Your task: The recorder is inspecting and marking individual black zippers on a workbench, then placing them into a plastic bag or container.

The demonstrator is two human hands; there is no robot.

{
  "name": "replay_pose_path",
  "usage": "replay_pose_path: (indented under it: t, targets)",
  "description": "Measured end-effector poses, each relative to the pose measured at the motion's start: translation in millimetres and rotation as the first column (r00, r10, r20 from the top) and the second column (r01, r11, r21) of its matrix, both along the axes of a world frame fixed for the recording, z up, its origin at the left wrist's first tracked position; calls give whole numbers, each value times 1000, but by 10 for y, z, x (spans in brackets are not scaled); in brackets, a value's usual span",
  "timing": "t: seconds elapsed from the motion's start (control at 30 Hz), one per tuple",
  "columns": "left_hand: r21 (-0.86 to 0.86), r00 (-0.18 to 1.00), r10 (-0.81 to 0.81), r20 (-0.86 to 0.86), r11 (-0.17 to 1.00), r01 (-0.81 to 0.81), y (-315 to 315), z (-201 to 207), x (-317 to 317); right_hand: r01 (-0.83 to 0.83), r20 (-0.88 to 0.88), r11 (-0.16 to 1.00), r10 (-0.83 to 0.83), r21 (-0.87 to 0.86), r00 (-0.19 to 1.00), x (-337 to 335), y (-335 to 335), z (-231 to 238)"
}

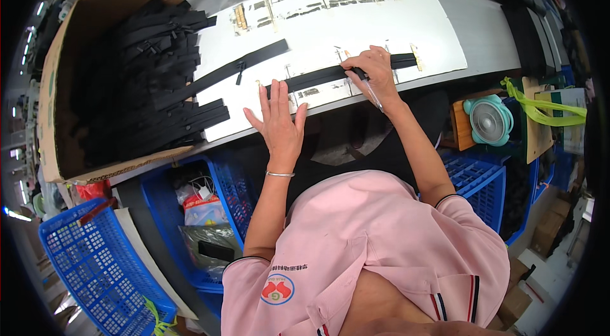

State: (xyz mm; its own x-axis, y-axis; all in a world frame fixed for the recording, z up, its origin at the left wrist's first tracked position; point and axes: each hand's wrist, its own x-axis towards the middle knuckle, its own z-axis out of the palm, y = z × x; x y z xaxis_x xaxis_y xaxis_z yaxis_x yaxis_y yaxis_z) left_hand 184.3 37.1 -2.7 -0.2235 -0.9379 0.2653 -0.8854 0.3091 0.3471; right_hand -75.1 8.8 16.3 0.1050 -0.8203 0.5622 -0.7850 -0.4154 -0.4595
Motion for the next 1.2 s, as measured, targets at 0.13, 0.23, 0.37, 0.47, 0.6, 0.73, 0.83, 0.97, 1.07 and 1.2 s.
replay_pose_path:
  t: [0.13,0.23,0.37,0.47,0.6,0.73,0.83,0.97,1.07,1.2]
  targets:
    - [-5,1000,0,-7,1000,0,18,59,-38,-13,32,999,12,37,999,-18,2,-23]
    - [-81,995,-77,-67,994,72,10,196,-268,-13,45,999,11,43,999,-38,13,-44]
    - [-186,888,-268,-374,960,211,-238,240,-661,-18,46,999,17,31,999,-35,-1,-33]
    - [-137,838,-264,-477,964,226,-396,193,-834,-32,40,998,30,49,999,-36,9,-28]
    - [-112,852,-247,-462,969,220,-488,117,-853,102,14,994,-102,28,995,-40,74,8]
    - [-82,853,-228,-470,973,215,-512,119,-868,112,0,987,-113,112,994,-100,57,44]
    - [-64,851,-211,-481,976,206,-507,123,-877,-35,150,982,7,186,989,-121,-3,90]
    - [-56,852,-207,-481,977,205,-515,118,-878,-99,63,986,91,138,994,-219,-45,113]
    - [-45,853,-196,-483,979,200,-507,122,-869,-27,-92,993,37,114,995,-310,-55,173]
    - [-54,845,-201,-496,978,201,-506,121,-872,52,118,990,-68,132,991,-293,-65,228]
